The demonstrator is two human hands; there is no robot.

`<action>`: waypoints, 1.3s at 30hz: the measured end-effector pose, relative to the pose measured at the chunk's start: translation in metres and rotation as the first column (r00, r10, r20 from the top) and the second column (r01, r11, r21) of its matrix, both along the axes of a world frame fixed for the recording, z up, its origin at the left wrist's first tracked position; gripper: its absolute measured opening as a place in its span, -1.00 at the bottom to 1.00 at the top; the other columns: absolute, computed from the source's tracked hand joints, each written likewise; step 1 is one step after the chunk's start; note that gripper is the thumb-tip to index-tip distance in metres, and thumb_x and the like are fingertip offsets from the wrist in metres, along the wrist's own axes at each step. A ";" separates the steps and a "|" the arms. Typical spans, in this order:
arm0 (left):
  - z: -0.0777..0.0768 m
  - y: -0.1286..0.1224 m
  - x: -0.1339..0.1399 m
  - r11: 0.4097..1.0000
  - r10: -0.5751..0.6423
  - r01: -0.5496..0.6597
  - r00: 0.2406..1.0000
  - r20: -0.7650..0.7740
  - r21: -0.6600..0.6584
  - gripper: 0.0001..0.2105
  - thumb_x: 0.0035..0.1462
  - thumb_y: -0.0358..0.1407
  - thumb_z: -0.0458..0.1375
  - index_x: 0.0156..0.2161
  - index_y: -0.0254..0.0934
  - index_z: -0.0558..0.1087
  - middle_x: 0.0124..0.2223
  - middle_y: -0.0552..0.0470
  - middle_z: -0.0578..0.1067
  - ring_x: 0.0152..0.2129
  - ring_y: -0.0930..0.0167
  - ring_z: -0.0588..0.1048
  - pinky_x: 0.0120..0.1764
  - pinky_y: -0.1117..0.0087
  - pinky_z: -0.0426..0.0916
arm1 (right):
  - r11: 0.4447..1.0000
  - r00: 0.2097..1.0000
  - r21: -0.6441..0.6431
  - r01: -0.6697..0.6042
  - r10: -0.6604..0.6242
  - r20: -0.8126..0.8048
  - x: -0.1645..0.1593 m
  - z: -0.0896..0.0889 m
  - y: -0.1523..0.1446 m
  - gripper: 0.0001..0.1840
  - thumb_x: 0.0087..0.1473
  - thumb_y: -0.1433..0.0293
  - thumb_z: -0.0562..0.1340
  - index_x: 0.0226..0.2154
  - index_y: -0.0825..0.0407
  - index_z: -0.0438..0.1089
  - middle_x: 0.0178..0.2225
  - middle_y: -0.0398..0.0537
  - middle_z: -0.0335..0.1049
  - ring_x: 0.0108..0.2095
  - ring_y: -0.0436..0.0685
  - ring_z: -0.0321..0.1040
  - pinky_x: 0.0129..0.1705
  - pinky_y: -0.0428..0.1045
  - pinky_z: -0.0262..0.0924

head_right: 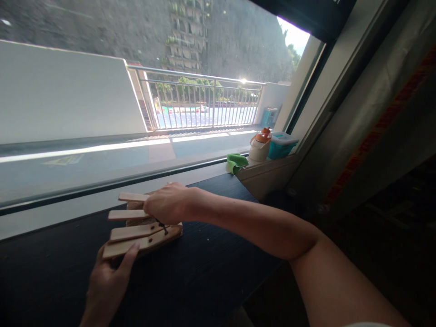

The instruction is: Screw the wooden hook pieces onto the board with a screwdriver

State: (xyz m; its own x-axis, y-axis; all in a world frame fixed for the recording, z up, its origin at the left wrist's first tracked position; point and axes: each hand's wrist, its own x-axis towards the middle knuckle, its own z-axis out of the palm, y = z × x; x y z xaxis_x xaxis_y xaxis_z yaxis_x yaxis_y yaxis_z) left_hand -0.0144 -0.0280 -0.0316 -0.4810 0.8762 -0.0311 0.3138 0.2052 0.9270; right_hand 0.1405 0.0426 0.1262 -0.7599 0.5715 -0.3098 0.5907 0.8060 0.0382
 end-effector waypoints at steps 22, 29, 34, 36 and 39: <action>-0.009 0.002 -0.003 0.999 -0.021 0.022 0.999 -0.040 0.035 -0.49 -0.20 0.07 0.13 -0.17 -0.23 0.35 -0.19 -0.06 0.49 -0.18 0.21 0.47 -0.02 0.20 0.28 | 1.000 0.999 0.000 0.002 -0.002 -0.053 0.003 0.002 0.003 -0.75 0.06 0.44 0.12 -0.23 0.01 0.47 -0.23 0.02 0.49 -0.16 0.19 0.38 -0.21 0.01 0.18; -0.003 0.001 -0.002 1.000 0.001 -0.001 0.999 -0.035 -0.002 -0.44 -0.23 0.07 0.13 -0.14 -0.23 0.34 -0.20 -0.07 0.49 -0.20 0.20 0.47 -0.04 0.19 0.29 | 0.998 0.991 0.021 0.053 -0.050 -0.122 -0.001 -0.012 0.013 -0.75 0.10 0.39 0.11 -0.28 0.11 0.47 -0.27 0.11 0.50 -0.21 0.20 0.41 -0.21 0.02 0.18; -0.005 0.001 -0.003 1.000 -0.003 0.003 0.999 -0.033 -0.008 -0.43 -0.23 0.08 0.14 -0.13 -0.23 0.34 -0.20 -0.07 0.49 -0.21 0.20 0.47 -0.05 0.19 0.30 | 0.987 0.976 0.030 0.159 -0.152 -0.153 -0.001 -0.017 0.012 -0.70 0.14 0.29 0.08 -0.26 0.12 0.44 -0.26 0.16 0.48 -0.20 0.24 0.41 -0.28 0.01 0.19; -0.005 0.002 -0.003 1.000 0.002 -0.002 0.999 -0.041 0.002 -0.44 -0.23 0.08 0.14 -0.14 -0.23 0.34 -0.19 -0.07 0.49 -0.20 0.20 0.47 -0.04 0.18 0.29 | 0.982 0.975 0.054 0.179 -0.170 -0.142 -0.001 -0.014 0.009 -0.69 0.15 0.29 0.07 -0.26 0.12 0.44 -0.24 0.18 0.47 -0.18 0.25 0.41 -0.28 0.01 0.19; -0.004 0.001 -0.002 1.000 0.001 -0.001 0.999 -0.034 0.002 -0.45 -0.23 0.08 0.14 -0.15 -0.23 0.35 -0.19 -0.07 0.49 -0.19 0.20 0.47 -0.04 0.18 0.29 | 0.990 0.987 0.054 0.127 -0.120 -0.110 0.001 -0.006 0.006 -0.71 0.12 0.30 0.10 -0.20 0.08 0.44 -0.20 0.15 0.47 -0.19 0.24 0.40 -0.29 0.01 0.18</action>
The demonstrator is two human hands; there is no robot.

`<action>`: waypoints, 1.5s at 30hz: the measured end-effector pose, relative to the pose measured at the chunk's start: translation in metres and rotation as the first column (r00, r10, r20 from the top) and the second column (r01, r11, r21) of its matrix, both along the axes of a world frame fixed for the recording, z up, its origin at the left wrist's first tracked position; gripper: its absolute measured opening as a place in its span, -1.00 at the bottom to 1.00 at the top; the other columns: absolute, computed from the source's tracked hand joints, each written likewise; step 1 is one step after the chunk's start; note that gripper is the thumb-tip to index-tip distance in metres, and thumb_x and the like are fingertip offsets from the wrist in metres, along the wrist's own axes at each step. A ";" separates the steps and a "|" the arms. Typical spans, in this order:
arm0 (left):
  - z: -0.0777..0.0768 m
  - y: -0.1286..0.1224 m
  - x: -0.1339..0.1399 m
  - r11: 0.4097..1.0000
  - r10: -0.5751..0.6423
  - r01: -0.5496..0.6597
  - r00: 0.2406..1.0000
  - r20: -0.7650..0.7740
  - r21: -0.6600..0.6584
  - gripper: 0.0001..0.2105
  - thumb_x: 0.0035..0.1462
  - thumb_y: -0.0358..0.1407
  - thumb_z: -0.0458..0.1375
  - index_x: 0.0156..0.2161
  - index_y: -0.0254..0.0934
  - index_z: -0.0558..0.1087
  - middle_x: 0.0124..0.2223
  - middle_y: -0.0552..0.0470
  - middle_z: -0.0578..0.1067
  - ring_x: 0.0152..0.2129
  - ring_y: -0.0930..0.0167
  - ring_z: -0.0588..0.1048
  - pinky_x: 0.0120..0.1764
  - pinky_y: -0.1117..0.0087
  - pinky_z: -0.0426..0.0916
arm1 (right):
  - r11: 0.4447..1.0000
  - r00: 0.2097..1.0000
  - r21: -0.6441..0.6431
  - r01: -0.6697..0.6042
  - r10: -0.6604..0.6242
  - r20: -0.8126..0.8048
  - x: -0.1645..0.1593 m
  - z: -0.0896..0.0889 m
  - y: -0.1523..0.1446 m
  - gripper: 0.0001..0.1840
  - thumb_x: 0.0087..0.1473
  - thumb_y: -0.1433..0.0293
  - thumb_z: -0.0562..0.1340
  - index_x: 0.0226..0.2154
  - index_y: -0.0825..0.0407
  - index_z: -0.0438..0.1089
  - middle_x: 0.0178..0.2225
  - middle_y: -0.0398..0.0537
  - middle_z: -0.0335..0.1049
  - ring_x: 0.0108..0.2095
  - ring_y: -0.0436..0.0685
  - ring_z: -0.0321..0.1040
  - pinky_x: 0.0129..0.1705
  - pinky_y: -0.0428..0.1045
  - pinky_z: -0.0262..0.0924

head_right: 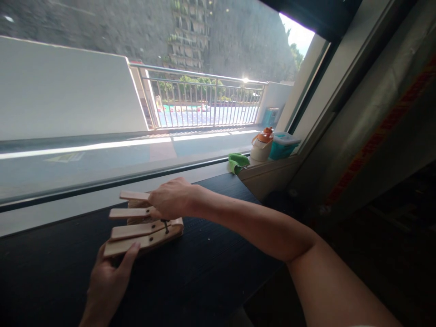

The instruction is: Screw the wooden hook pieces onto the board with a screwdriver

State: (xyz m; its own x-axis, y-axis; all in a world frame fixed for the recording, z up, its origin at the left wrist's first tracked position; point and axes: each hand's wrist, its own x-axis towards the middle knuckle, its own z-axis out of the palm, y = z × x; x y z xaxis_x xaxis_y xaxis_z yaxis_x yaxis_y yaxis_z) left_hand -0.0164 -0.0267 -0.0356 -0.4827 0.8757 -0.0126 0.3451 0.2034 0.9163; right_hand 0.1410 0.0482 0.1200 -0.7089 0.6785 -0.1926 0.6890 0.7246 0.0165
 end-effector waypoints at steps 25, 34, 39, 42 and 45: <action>-0.006 0.000 -0.002 1.000 -0.017 0.017 1.000 -0.008 0.014 -0.45 -0.18 0.08 0.13 -0.11 -0.23 0.35 -0.20 -0.06 0.49 -0.20 0.21 0.47 -0.05 0.17 0.29 | 0.997 0.995 -0.041 -0.067 0.070 0.073 0.003 0.010 -0.006 -0.74 0.06 0.41 0.15 -0.19 0.02 0.46 -0.21 0.04 0.49 -0.19 0.19 0.40 -0.32 -0.04 0.16; 0.004 0.000 0.002 1.000 -0.004 0.004 1.000 0.021 -0.014 -0.46 -0.24 0.06 0.13 -0.15 -0.22 0.33 -0.21 -0.06 0.49 -0.22 0.22 0.48 -0.06 0.22 0.31 | 0.995 0.995 -0.039 -0.092 0.094 0.033 -0.001 0.001 0.000 -0.77 0.09 0.43 0.12 -0.27 0.09 0.49 -0.27 0.08 0.50 -0.23 0.20 0.40 -0.33 -0.02 0.14; 0.004 -0.002 0.002 1.000 0.009 -0.009 1.000 0.005 -0.013 -0.42 -0.26 0.09 0.12 -0.13 -0.23 0.33 -0.16 -0.08 0.47 -0.19 0.20 0.46 -0.03 0.20 0.29 | 1.000 1.000 0.006 -0.001 0.001 -0.014 -0.003 -0.009 0.001 -0.70 0.14 0.29 0.11 -0.25 0.12 0.46 -0.29 0.15 0.49 -0.20 0.23 0.42 -0.27 0.00 0.19; 0.003 -0.002 0.002 1.000 0.011 -0.011 1.000 0.012 -0.002 -0.38 -0.30 0.08 0.15 -0.11 -0.25 0.32 -0.13 -0.09 0.46 -0.18 0.20 0.46 -0.03 0.20 0.30 | 1.000 1.000 0.024 0.012 -0.012 0.012 -0.003 -0.003 -0.002 -0.68 0.15 0.26 0.09 -0.24 0.12 0.45 -0.23 0.19 0.47 -0.18 0.23 0.41 -0.28 0.01 0.20; 0.004 -0.001 0.003 1.000 0.004 -0.004 1.000 0.020 0.009 -0.36 -0.31 0.07 0.16 -0.09 -0.26 0.31 -0.11 -0.09 0.45 -0.18 0.21 0.46 -0.03 0.22 0.29 | 0.999 0.999 0.019 -0.042 0.042 0.033 -0.002 0.006 -0.005 -0.72 0.12 0.30 0.11 -0.23 0.07 0.46 -0.20 0.14 0.47 -0.20 0.22 0.41 -0.31 0.00 0.18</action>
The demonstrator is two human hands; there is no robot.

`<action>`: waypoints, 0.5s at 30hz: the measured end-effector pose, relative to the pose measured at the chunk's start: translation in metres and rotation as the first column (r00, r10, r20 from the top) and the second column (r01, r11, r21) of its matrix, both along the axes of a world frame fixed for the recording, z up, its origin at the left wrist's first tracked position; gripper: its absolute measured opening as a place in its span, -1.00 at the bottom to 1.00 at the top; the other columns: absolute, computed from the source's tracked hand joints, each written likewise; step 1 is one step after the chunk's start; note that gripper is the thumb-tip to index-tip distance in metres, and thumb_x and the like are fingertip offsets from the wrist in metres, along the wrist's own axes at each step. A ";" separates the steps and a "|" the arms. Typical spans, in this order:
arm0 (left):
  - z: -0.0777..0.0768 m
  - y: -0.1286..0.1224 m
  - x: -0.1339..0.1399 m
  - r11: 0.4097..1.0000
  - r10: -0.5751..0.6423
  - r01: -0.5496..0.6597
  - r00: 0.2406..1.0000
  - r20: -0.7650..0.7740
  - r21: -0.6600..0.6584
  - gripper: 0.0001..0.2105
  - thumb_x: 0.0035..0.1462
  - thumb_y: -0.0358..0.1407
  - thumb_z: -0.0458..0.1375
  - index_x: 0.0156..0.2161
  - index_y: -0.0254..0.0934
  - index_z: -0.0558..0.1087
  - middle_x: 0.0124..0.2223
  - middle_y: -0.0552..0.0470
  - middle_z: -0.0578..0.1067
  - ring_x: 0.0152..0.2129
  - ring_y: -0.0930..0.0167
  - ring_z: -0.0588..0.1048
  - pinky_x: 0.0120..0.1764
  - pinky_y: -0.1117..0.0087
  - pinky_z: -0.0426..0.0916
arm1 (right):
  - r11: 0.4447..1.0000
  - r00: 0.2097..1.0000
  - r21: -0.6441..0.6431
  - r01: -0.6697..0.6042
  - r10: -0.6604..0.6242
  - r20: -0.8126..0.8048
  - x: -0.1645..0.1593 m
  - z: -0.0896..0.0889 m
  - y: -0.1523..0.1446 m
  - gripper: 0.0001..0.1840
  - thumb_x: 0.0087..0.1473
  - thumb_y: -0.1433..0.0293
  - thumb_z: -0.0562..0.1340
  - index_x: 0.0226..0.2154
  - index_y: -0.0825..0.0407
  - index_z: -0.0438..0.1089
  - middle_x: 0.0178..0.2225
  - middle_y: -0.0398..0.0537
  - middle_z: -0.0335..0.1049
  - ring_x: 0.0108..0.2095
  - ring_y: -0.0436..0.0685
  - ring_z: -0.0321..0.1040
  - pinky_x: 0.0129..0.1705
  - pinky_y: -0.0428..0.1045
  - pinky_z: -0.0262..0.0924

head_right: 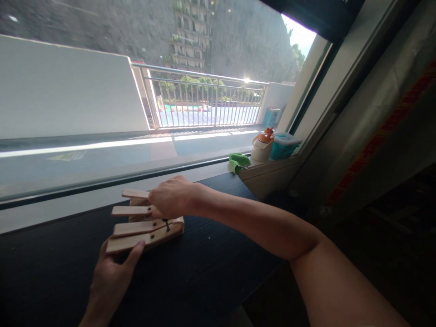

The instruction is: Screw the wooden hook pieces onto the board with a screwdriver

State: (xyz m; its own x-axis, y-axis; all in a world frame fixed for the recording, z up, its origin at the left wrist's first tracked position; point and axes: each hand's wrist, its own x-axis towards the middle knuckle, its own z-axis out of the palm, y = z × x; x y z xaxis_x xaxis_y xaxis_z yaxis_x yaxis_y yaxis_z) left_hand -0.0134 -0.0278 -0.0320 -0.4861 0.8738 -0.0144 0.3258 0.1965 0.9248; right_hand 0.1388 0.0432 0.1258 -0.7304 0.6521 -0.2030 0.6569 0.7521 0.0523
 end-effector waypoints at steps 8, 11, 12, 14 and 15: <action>-0.007 0.001 -0.002 1.000 0.007 -0.007 1.000 -0.025 -0.008 -0.37 -0.27 0.09 0.14 -0.09 -0.23 0.31 -0.13 -0.08 0.45 -0.16 0.19 0.45 -0.01 0.18 0.27 | 0.992 0.994 -0.080 -0.101 0.103 0.027 0.002 -0.004 0.003 -0.76 0.08 0.45 0.11 -0.27 0.07 0.48 -0.26 0.04 0.50 -0.25 0.17 0.40 -0.39 -0.03 0.08; -0.008 0.001 -0.003 1.000 0.005 -0.005 1.000 -0.026 -0.017 -0.37 -0.28 0.09 0.14 -0.09 -0.24 0.32 -0.15 -0.07 0.46 -0.17 0.20 0.45 -0.02 0.19 0.28 | 0.998 0.999 -0.053 -0.043 0.041 -0.035 0.005 -0.013 0.009 -0.75 0.12 0.37 0.10 -0.27 0.10 0.46 -0.27 0.08 0.50 -0.25 0.19 0.41 -0.35 -0.01 0.11; -0.008 0.001 -0.003 1.000 0.007 -0.008 1.000 -0.027 -0.020 -0.37 -0.28 0.09 0.13 -0.09 -0.24 0.32 -0.14 -0.08 0.46 -0.17 0.20 0.46 -0.03 0.19 0.28 | 0.999 0.998 -0.046 -0.022 0.020 -0.054 0.005 -0.015 0.010 -0.73 0.13 0.34 0.09 -0.27 0.11 0.46 -0.28 0.10 0.50 -0.25 0.20 0.41 -0.34 0.00 0.13; -0.007 0.001 -0.002 1.000 0.010 -0.011 0.999 -0.034 -0.025 -0.36 -0.28 0.09 0.13 -0.09 -0.25 0.32 -0.13 -0.08 0.45 -0.17 0.20 0.45 -0.03 0.20 0.29 | 0.999 0.997 -0.032 0.015 -0.017 -0.079 0.005 -0.018 0.011 -0.69 0.15 0.28 0.08 -0.27 0.12 0.45 -0.28 0.12 0.49 -0.24 0.22 0.42 -0.32 0.00 0.15; -0.007 0.001 -0.002 1.000 0.009 -0.010 0.999 -0.037 -0.025 -0.37 -0.27 0.09 0.13 -0.09 -0.25 0.32 -0.13 -0.09 0.45 -0.17 0.20 0.45 -0.03 0.20 0.29 | 0.999 0.996 -0.026 0.032 -0.034 -0.080 0.004 -0.019 0.011 -0.68 0.16 0.27 0.06 -0.27 0.12 0.45 -0.29 0.13 0.49 -0.23 0.22 0.42 -0.31 0.01 0.15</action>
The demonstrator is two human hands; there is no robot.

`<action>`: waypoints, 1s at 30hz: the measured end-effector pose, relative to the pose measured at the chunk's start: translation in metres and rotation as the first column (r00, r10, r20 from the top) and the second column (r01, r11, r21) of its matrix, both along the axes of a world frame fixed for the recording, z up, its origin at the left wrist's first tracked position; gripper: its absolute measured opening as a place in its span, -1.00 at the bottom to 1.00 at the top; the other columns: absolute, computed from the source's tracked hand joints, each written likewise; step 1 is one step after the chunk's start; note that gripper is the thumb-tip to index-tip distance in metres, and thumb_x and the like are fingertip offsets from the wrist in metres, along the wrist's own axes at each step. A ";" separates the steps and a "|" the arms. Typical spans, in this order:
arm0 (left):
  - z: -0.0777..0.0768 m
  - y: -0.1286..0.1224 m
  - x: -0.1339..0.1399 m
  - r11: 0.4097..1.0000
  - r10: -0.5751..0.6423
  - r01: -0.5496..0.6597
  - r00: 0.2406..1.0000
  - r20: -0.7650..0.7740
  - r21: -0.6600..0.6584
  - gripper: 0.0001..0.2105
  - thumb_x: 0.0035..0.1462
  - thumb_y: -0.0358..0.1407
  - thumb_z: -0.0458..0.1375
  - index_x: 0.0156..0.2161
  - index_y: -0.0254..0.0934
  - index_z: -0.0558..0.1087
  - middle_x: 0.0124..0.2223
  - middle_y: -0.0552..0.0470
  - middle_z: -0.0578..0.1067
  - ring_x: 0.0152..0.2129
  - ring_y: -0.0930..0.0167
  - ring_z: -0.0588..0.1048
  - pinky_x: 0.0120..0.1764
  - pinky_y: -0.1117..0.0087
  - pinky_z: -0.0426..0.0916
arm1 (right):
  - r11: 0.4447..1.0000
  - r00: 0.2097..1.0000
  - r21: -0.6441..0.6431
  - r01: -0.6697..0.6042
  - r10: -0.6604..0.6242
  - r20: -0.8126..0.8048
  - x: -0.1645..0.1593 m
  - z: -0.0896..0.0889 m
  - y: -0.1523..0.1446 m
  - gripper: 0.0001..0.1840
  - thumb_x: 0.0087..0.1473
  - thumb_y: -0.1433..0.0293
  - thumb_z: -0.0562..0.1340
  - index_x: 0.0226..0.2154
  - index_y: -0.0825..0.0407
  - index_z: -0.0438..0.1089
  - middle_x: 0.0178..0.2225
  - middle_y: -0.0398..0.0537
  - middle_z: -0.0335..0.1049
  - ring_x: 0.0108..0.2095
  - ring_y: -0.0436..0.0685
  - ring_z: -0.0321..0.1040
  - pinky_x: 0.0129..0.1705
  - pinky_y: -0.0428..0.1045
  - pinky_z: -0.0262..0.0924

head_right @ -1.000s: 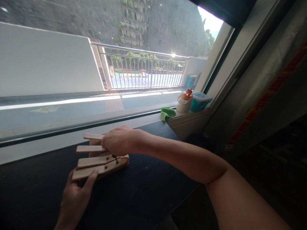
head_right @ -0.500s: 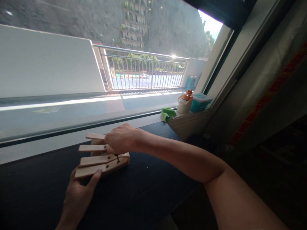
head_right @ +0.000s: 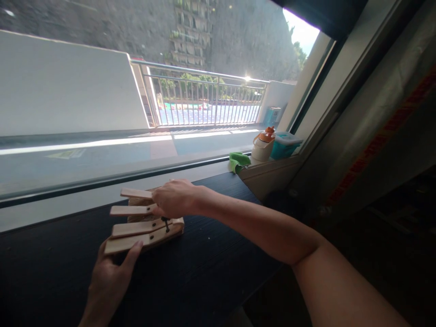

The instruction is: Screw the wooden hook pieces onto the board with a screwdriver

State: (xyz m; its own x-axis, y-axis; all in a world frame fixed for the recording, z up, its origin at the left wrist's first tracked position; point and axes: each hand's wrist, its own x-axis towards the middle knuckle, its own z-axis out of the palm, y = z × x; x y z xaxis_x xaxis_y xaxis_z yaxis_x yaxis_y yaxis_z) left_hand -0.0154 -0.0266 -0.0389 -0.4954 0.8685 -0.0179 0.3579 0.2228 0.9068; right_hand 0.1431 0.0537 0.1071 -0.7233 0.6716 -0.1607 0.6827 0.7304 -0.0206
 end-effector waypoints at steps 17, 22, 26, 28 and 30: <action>0.007 -0.001 0.002 1.000 0.002 -0.002 1.000 0.018 -0.006 -0.43 -0.27 0.06 0.14 -0.13 -0.22 0.30 -0.12 -0.09 0.46 -0.17 0.20 0.46 -0.02 0.21 0.29 | 0.998 0.998 0.001 -0.065 0.065 0.010 0.004 0.007 0.001 -0.75 0.11 0.36 0.10 -0.27 0.07 0.47 -0.29 0.07 0.50 -0.27 0.17 0.40 -0.35 -0.03 0.11; 0.005 -0.001 0.001 1.000 -0.006 0.006 1.000 0.011 -0.001 -0.43 -0.27 0.06 0.14 -0.14 -0.22 0.30 -0.12 -0.09 0.45 -0.17 0.21 0.46 -0.02 0.22 0.29 | 0.999 0.999 0.028 0.037 -0.037 0.018 0.006 0.001 -0.001 -0.69 0.16 0.28 0.09 -0.26 0.13 0.45 -0.31 0.14 0.50 -0.22 0.21 0.42 -0.28 -0.01 0.17; 0.004 -0.001 0.001 1.000 -0.016 0.017 1.000 -0.007 0.017 -0.47 -0.24 0.07 0.13 -0.17 -0.22 0.32 -0.16 -0.07 0.46 -0.19 0.22 0.46 -0.03 0.21 0.29 | 0.996 0.998 0.072 0.045 -0.047 0.035 0.003 0.004 -0.004 -0.66 0.18 0.25 0.06 -0.25 0.12 0.44 -0.27 0.16 0.49 -0.19 0.23 0.42 -0.24 0.02 0.19; 0.004 0.000 0.001 0.999 -0.023 0.023 1.000 -0.005 0.024 -0.49 -0.23 0.06 0.14 -0.20 -0.22 0.32 -0.16 -0.06 0.46 -0.19 0.22 0.46 -0.03 0.20 0.29 | 0.998 0.998 0.063 0.015 -0.019 0.053 0.001 0.009 -0.006 -0.66 0.16 0.24 0.07 -0.24 0.12 0.44 -0.24 0.18 0.48 -0.21 0.24 0.42 -0.26 0.03 0.19; 0.005 0.000 0.001 0.999 -0.033 0.033 0.999 0.001 0.037 -0.51 -0.22 0.06 0.14 -0.21 -0.22 0.32 -0.16 -0.06 0.46 -0.19 0.22 0.46 -0.02 0.21 0.29 | 0.999 0.997 0.024 -0.037 0.035 0.068 0.000 0.015 -0.007 -0.72 0.12 0.30 0.11 -0.21 0.08 0.44 -0.23 0.13 0.48 -0.22 0.24 0.42 -0.30 0.02 0.18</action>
